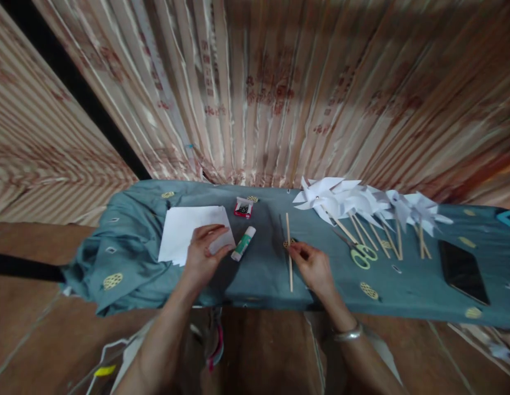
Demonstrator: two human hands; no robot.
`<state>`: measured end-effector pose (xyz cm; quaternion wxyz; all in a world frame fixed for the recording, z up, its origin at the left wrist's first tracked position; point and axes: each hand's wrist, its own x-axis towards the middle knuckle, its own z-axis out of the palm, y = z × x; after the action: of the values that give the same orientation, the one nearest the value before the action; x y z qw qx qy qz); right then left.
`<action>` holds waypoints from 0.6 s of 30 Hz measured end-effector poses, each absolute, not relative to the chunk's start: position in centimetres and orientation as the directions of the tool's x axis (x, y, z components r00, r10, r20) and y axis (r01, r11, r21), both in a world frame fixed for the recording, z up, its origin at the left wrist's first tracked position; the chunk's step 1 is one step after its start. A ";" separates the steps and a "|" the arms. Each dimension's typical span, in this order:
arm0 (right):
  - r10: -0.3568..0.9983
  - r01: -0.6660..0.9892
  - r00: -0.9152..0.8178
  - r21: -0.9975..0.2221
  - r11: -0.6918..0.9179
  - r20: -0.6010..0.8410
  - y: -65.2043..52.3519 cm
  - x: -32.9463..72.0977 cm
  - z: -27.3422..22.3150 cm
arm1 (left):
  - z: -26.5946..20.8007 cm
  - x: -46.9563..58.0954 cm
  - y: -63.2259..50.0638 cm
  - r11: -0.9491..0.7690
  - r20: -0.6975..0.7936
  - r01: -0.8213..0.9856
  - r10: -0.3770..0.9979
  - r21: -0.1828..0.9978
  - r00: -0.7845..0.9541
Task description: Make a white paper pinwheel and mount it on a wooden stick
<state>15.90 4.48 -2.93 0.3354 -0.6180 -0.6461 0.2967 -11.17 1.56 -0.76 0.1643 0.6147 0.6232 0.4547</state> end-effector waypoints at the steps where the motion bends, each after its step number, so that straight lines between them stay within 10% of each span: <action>1: 0.998 0.616 -0.021 -0.785 0.066 0.067 4.6 15.8 -3.0 | -1.0 -12.6 1.3 -0.146 0.359 0.700 0.918 0.699 -0.167; 6: 0.996 0.754 -0.066 -0.651 0.086 0.055 4.4 15.4 -3.2 | -3.0 -16.5 0.6 -0.073 0.290 0.837 0.951 0.542 -0.105; 18: 0.993 0.951 0.044 -0.310 -0.009 0.106 5.4 20.0 -3.5 | -3.5 -17.4 0.8 -0.042 0.217 0.715 0.964 0.697 -0.155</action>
<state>20.02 5.38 -3.49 0.1498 -0.7066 -0.6879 0.0712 -17.35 0.81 -3.46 0.1730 0.6264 0.6701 0.3586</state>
